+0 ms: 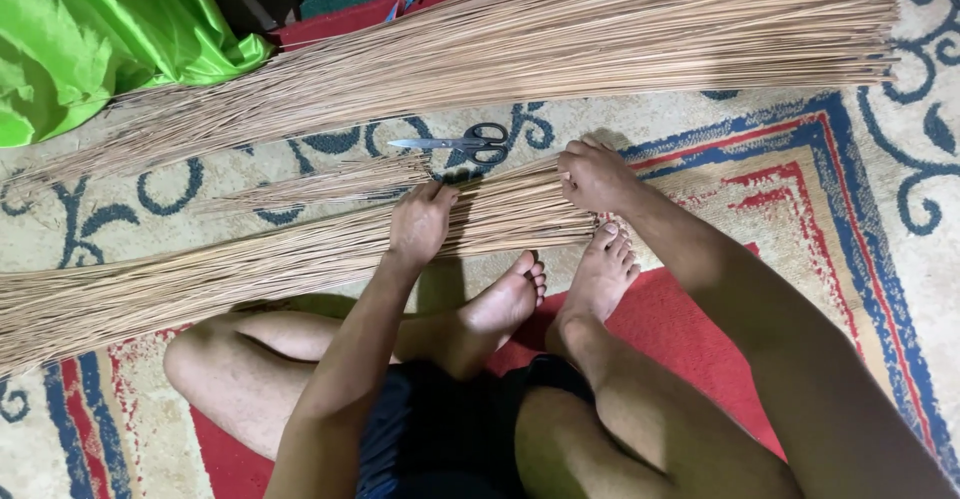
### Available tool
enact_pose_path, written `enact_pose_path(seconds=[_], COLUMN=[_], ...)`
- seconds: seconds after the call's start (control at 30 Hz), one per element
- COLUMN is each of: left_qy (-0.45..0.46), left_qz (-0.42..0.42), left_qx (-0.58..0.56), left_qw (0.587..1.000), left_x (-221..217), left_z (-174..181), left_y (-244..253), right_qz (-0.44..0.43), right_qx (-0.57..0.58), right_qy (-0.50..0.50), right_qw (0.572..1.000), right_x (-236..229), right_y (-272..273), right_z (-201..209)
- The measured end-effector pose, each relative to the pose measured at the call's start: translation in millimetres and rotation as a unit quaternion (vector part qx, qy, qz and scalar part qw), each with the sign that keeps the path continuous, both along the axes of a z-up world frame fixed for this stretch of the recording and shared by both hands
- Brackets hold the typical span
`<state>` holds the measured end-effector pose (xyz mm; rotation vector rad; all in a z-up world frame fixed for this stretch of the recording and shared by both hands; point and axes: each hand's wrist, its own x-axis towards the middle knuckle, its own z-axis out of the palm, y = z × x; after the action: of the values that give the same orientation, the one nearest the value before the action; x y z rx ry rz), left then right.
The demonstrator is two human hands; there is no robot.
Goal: Trimming the excess length from a bundle of palm leaf ribs using scissors to create a broom and aligning the sticks.
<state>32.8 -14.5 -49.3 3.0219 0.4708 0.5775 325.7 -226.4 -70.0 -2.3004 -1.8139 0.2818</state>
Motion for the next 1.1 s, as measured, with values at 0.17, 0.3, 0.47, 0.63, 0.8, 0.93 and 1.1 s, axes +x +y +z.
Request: enact_pose_path(seconds=[0.17,0.3,0.47,0.63,0.8,0.93,1.1], left_qy=[-0.005,-0.032,-0.013,0.0,0.018,0.023,0.003], left_qz=[0.02,0.007,-0.02,-0.048,-0.039,-0.061,-0.112], left_qx=[-0.025,-0.034,-0.098,-0.172,-0.258,-0.291,-0.362], left_qw=[0.999,0.999,0.995,0.984,0.965,0.954,0.925], left_x=[-1.6,1.5,8.0,9.6,12.2,9.9,11.5], left_z=[1.2,44.0,55.4,69.8,68.6,65.6,78.6], left_y=[5.3,5.7,15.5,21.0,24.0,30.8,30.4], right_qz=[-0.139,-0.252,-0.304,-0.341,-0.389,-0.388,-0.393], right_qx=[0.037,0.13,0.206,0.244,0.303,0.347,0.405], right_qy=[0.39,0.584,0.686,0.717,0.713,0.685,0.638], right_qw=[0.909,0.76,0.628,0.557,0.499,0.51,0.524], right_x=[-6.7,-0.9,-17.5,-26.5,-27.5,-35.1,-40.7], right_y=[-4.1,-3.3,8.4,13.7,19.8,25.3,30.1], right_z=[70.9,65.5,79.1,94.3,82.4,93.7,94.2])
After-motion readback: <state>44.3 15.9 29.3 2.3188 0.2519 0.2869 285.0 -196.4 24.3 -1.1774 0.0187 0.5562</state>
